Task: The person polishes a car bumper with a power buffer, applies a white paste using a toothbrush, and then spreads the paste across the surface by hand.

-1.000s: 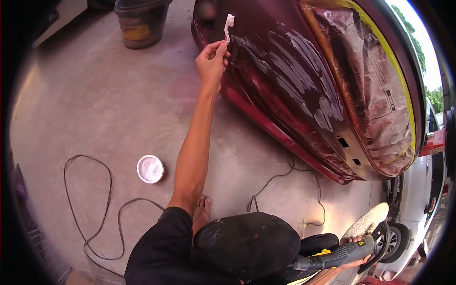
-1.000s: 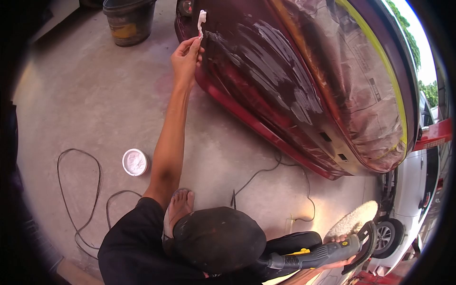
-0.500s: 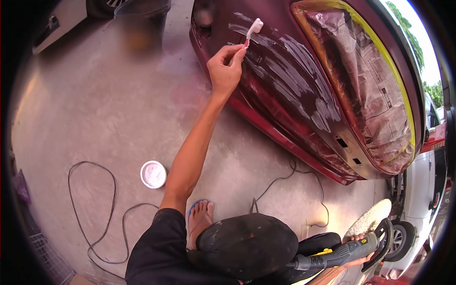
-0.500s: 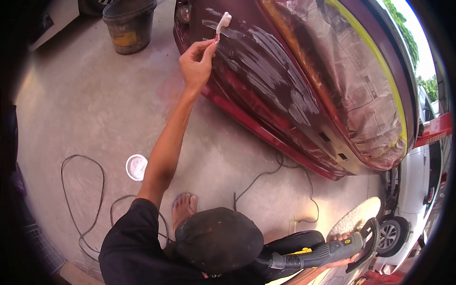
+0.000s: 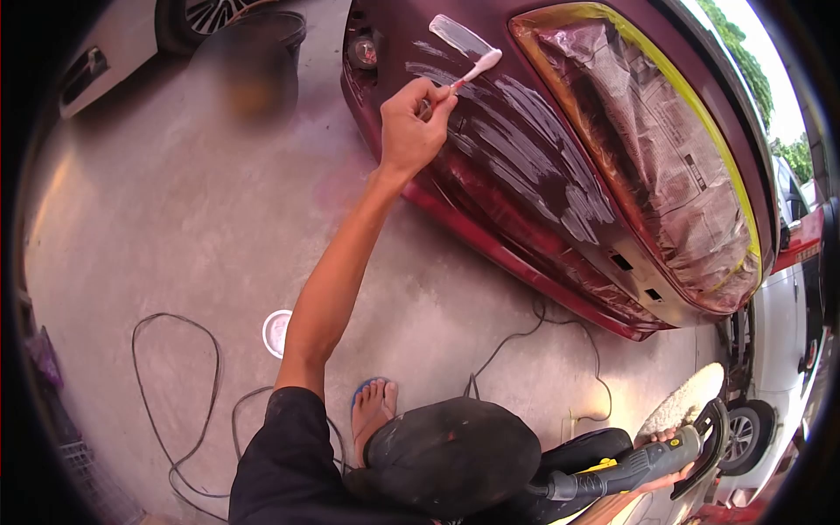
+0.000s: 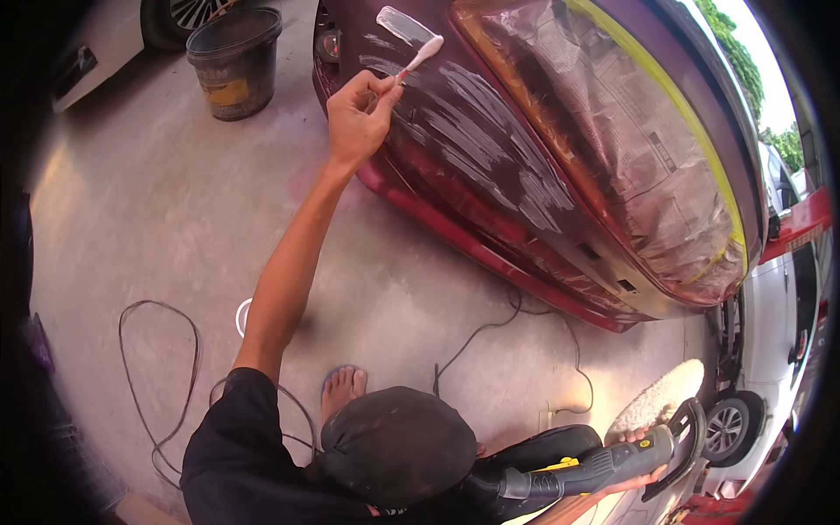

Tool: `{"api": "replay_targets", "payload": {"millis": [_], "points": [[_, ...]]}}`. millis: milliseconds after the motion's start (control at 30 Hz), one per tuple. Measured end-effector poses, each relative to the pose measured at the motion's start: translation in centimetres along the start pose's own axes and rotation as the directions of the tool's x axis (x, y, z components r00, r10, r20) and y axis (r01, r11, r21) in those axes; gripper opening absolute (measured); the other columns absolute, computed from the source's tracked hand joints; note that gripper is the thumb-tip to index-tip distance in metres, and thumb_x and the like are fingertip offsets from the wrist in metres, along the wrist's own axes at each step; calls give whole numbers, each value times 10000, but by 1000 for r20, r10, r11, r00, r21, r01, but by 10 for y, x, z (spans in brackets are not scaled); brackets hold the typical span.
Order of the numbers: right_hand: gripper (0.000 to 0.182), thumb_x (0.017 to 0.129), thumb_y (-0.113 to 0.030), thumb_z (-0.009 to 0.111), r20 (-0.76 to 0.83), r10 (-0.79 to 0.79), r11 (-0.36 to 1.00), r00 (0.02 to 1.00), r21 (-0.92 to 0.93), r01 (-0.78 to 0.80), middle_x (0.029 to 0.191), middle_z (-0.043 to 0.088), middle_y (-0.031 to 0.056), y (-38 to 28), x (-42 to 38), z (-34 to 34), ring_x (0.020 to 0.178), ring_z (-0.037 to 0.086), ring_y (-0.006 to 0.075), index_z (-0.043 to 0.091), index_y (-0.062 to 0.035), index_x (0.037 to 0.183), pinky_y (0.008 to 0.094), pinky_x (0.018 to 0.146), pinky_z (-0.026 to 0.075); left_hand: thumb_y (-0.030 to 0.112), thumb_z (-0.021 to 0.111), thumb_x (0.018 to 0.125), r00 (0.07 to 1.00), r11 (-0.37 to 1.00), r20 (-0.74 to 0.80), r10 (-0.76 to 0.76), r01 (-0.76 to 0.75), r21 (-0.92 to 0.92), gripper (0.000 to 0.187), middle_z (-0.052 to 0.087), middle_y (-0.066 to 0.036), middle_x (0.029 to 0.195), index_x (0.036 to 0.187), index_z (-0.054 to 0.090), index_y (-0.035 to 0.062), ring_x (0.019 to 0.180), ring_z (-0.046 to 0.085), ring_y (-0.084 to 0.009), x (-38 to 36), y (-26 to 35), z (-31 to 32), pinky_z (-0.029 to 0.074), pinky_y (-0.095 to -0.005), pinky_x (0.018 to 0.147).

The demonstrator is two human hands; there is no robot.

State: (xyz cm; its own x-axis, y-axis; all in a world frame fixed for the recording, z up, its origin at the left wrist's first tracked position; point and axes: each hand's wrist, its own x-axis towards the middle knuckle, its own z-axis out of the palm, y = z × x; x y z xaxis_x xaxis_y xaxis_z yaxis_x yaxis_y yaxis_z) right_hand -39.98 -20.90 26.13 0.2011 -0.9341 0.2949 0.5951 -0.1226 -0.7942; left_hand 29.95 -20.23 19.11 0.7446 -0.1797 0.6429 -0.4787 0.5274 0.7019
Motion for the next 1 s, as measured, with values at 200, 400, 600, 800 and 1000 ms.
{"api": "replay_targets", "payload": {"millis": [200, 400, 600, 800, 1000], "points": [[811, 913, -582, 614, -20, 14, 1000, 1000, 20, -14, 1088, 526, 155, -1, -3, 19, 995, 542, 260, 423, 88, 1328, 384, 899, 476, 93, 752, 951, 975, 957, -101, -196, 168, -238, 124, 689, -3, 763, 915, 724, -22, 620, 522, -5, 24, 22, -30, 400, -210, 531], [810, 922, -575, 614, -16, 15, 999, 1000, 44, -15, 1088, 532, 159, -4, -4, 10, 994, 544, 272, 423, 85, 1350, 396, 906, 474, 111, 735, 966, 984, 979, -35, -175, 170, -115, 140, 703, -1, 777, 976, 765, -26, 623, 558, -10, 42, -3, -35, 422, -194, 549], [834, 925, -586, 618, 10, 20, 998, 1000, 58, -20, 1109, 542, 177, -4, -5, 16, 998, 551, 300, 419, 83, 1380, 420, 925, 473, 69, 742, 949, 974, 1000, 225, 29, -27, -11, 102, 715, 6, 783, 1009, 785, -1, 668, 589, -18, -21, 49, -3, 460, -194, 591], [848, 925, -595, 630, 124, 63, 992, 990, 102, -76, 1163, 546, 203, -6, -4, 14, 1036, 552, 320, 415, 78, 1393, 434, 973, 459, 61, 726, 968, 991, 988, -57, -124, 119, -96, 111, 741, -23, 837, 1023, 776, -21, 741, 629, -39, 33, 10, 0, 489, -198, 672], [809, 938, -573, 630, 100, 38, 991, 994, 122, -50, 1145, 551, 201, -2, -6, 16, 1023, 554, 313, 429, 78, 1374, 430, 949, 457, 21, 784, 903, 936, 983, 302, 181, -183, -23, 124, 714, -1, 807, 1026, 790, 8, 616, 509, -14, -67, 36, 36, 360, -213, 525]]}}
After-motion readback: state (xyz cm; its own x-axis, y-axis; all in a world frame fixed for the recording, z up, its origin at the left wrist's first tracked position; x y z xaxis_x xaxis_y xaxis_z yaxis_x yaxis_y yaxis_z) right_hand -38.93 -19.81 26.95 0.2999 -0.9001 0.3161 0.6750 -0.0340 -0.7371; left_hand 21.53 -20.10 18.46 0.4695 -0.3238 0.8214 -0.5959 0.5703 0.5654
